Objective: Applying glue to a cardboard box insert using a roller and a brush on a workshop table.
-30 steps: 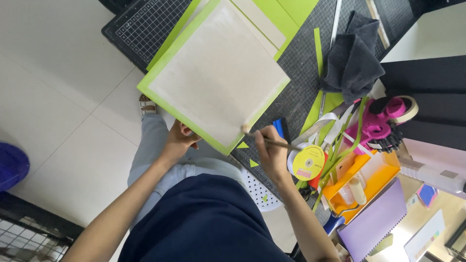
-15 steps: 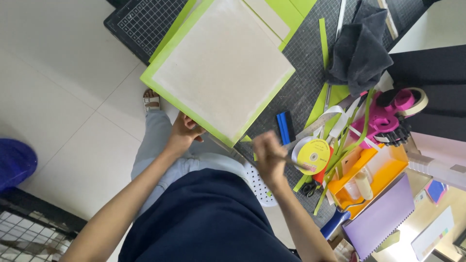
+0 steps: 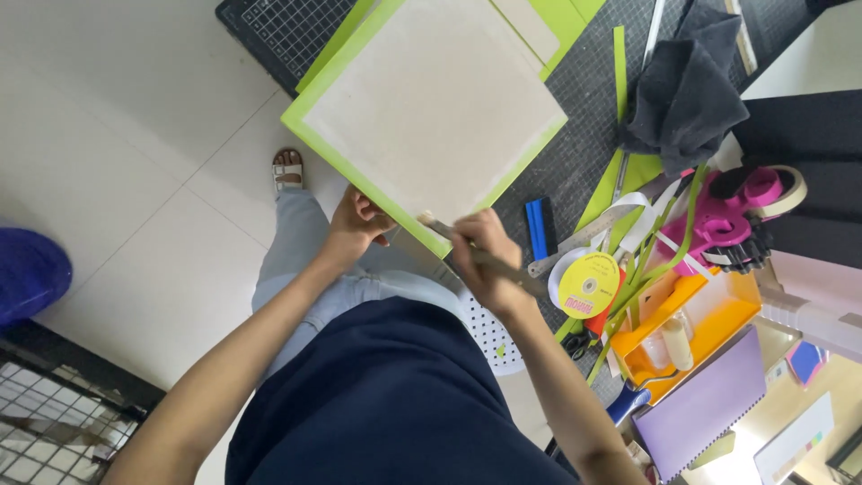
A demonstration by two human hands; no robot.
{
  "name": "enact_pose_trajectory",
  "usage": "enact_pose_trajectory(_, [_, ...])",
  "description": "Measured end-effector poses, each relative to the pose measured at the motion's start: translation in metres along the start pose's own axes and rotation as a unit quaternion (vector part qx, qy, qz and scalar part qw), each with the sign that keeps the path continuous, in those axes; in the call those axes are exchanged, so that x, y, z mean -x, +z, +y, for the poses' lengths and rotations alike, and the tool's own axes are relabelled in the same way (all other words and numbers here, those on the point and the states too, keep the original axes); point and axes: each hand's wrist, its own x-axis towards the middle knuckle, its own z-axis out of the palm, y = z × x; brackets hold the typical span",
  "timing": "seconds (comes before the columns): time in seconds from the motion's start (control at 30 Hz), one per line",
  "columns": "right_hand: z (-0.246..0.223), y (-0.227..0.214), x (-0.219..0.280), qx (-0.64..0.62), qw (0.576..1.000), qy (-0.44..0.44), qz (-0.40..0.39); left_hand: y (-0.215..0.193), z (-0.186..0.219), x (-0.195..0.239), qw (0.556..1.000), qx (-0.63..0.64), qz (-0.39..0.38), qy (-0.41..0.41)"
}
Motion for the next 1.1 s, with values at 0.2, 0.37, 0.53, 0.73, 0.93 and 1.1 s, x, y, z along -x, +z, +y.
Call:
enact_pose_trajectory(0.2, [0.019,0.006,0.008,0.167,0.952,-0.23,-0.117,0.0,0.007,0.003,1.0,0.009,-0.004,0.015])
enact_pose_trajectory(0.37, [-0.011,-0.002,-0.006,0.098,0.969,-0.204,-0.1,0.003,0.018,0.007,1.0,0.008,-0.004,-0.006])
enact_pose_trajectory(0.53, [0.001,0.005,-0.004,0.117,0.957,-0.231,-0.128,0.003,0.013,0.005,1.0,0.006,0.0,0.015])
enact_pose_trajectory(0.73, [-0.009,-0.013,-0.005,0.084,0.973,-0.169,-0.133,0.002,0.016,0.007,1.0,0.006,0.004,0.01])
enact_pose_trajectory(0.93, [0.053,-0.031,0.036,0.111,0.952,-0.225,-0.173,0.003,0.015,0.006,1.0,0.014,0.001,0.021])
enact_pose_trajectory(1.1, [0.023,-0.027,0.021,0.068,0.972,-0.184,-0.128,0.0,0.009,0.005,1.0,0.02,-0.007,0.019])
